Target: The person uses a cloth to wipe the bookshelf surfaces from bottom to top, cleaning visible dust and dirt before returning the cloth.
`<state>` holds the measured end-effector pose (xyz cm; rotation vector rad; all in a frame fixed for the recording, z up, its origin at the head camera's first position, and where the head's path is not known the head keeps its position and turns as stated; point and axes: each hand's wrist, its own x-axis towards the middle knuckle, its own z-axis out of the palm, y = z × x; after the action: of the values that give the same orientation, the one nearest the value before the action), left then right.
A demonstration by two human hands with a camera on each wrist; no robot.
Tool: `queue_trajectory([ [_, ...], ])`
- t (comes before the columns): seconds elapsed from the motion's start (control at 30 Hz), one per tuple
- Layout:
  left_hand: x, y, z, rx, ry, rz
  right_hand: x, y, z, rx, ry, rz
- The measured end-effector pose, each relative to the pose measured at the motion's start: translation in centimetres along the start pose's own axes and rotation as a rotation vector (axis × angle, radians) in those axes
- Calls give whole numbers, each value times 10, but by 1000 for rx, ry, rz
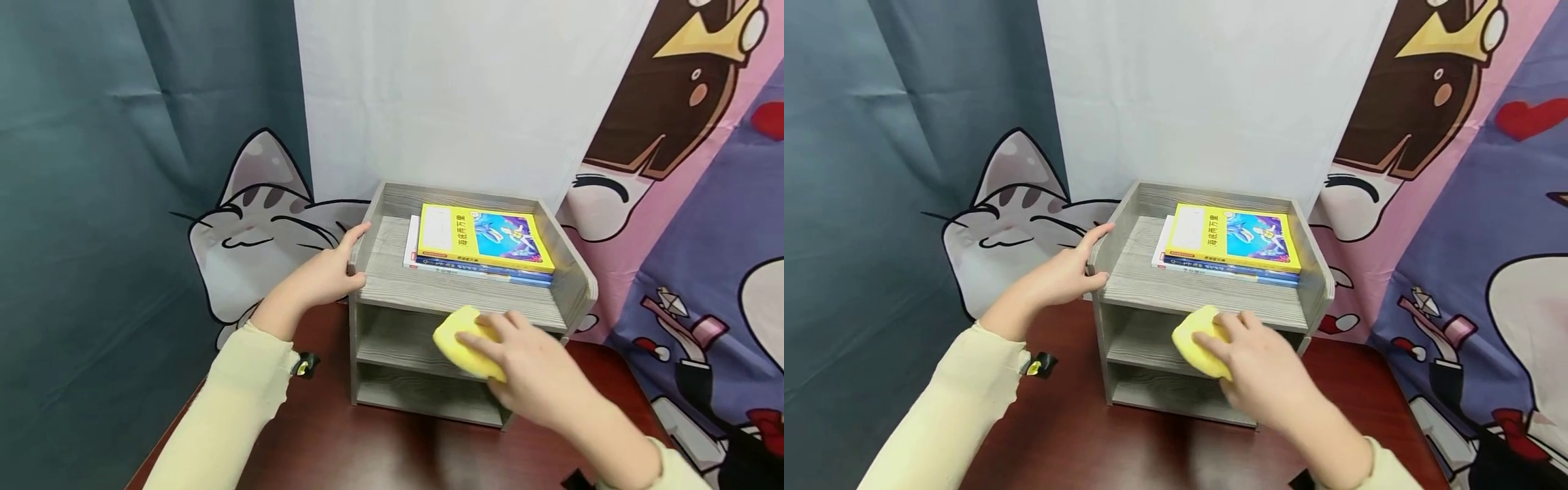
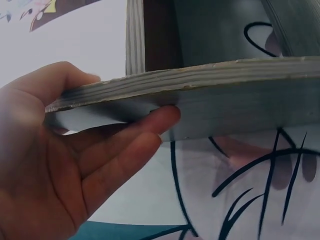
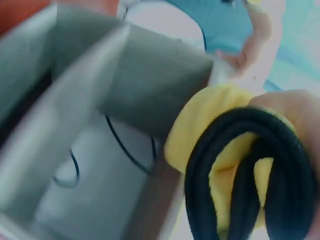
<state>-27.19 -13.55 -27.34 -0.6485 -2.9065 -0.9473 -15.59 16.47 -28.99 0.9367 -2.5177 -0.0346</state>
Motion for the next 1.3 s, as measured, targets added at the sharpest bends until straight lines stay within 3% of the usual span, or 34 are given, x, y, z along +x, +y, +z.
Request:
queue_trajectory([
  [0.17, -12, -14, 3, -185, -6, -48, 3, 28, -35, -71, 129, 16],
  [0.3, -17, -34, 28, -284, -74, -113, 8, 50, -44, -193, 240, 29],
  [0.4, -15, -48, 52, -258, -114, -154, 14, 64, -36, -314, 279, 22],
  [0.53, -11, -55, 73, -157, -66, -146, 18, 70, -17, -449, 230, 50],
  [0.63, -10, -53, 78, -105, -33, -138, 17, 67, -6, -543, 180, 116],
  [0.8, -11, -50, 80, -54, -41, -129, 17, 58, 3, -650, 169, 192],
  [0.93, -12, -50, 80, 11, -22, -112, 17, 51, 4, -583, 81, 238],
  [1.17, -9, -51, 78, 89, 8, -69, 13, 49, -12, -166, -153, 484],
  [1.23, -8, -52, 78, 96, 3, -69, 14, 50, -18, -130, -126, 510],
  [1.3, -8, -53, 79, 95, -7, -72, 17, 51, -23, -160, -29, 483],
])
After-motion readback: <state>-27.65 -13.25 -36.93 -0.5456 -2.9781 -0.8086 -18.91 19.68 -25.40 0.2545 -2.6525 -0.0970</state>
